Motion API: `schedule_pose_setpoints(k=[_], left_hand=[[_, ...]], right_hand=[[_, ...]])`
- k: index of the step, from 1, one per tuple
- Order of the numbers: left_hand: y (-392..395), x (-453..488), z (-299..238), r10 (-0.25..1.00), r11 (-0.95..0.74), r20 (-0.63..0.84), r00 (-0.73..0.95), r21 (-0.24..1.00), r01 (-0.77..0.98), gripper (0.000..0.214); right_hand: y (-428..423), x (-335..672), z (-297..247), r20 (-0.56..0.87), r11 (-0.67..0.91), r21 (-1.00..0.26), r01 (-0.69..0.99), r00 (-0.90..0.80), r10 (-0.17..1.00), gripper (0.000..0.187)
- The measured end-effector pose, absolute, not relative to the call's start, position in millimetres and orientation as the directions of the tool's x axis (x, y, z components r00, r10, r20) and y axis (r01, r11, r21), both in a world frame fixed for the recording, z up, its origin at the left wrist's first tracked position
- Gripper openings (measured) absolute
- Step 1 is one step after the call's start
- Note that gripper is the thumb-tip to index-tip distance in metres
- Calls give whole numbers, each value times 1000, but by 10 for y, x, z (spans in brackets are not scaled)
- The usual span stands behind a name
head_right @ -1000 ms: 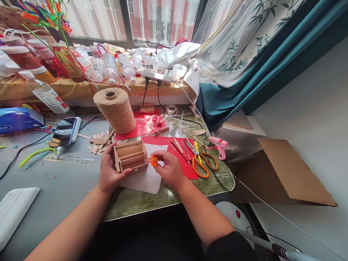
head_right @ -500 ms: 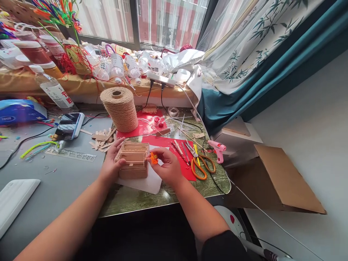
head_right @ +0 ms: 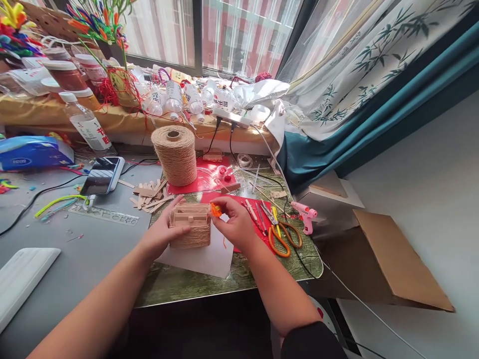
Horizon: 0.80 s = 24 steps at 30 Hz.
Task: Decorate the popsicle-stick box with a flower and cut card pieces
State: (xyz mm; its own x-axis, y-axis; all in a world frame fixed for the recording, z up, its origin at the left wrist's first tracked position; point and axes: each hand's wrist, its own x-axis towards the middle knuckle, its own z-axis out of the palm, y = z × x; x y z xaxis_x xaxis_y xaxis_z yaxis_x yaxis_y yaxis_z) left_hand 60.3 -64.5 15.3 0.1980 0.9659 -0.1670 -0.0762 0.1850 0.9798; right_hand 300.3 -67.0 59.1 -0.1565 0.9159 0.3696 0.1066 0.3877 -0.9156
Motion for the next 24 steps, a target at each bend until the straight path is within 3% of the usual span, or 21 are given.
schedule_pose_setpoints(k=[5, 13, 20, 24], left_hand=[[-651, 635, 192, 981, 161, -142, 134, 977, -141, 110], [-672, 644, 184, 985, 162, -150, 88, 976, -149, 115], [-669, 657, 163, 987, 149, -141, 73, 982, -115, 112], [-679, 663, 102, 989, 126, -118, 90, 988, -88, 116]], right_hand=[[-746, 3034, 597, 338, 399, -878, 264, -249, 908, 31], [-693, 2958, 572, 339, 400, -842, 361, -222, 914, 26], [-692, 2925, 609, 301, 345, -862, 372, -173, 938, 25], [-710, 2957, 578, 352, 403, -825, 396, -197, 915, 26]])
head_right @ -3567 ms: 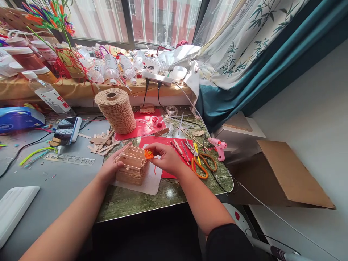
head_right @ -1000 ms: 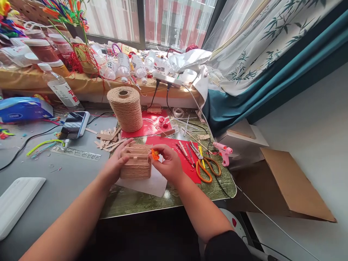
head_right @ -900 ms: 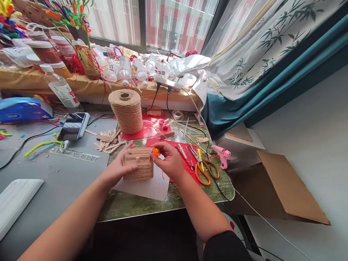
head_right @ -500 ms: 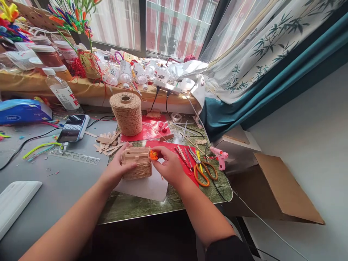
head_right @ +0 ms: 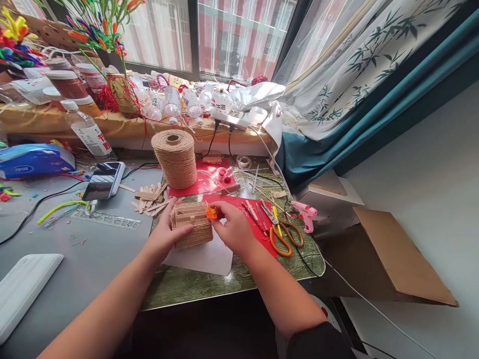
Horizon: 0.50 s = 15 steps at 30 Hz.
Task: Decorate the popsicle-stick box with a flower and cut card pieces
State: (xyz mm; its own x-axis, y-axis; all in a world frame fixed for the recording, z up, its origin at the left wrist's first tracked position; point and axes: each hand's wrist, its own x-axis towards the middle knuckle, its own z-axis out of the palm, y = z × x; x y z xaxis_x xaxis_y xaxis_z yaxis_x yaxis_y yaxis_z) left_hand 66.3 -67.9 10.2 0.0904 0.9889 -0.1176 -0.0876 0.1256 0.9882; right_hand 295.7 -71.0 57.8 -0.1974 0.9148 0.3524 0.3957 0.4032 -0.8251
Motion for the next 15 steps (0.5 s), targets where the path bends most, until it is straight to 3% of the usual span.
schedule_pose_setpoints(k=[9, 15], left_hand=[[-687, 666, 61, 994, 88, -85, 74, 995, -45, 114], [-708, 676, 97, 993, 106, -105, 51, 994, -17, 117]], right_hand=[[-709, 3009, 543, 380, 458, -760, 462, -256, 889, 29], [-765, 2997, 592, 427, 565, -629, 533, -371, 825, 37]])
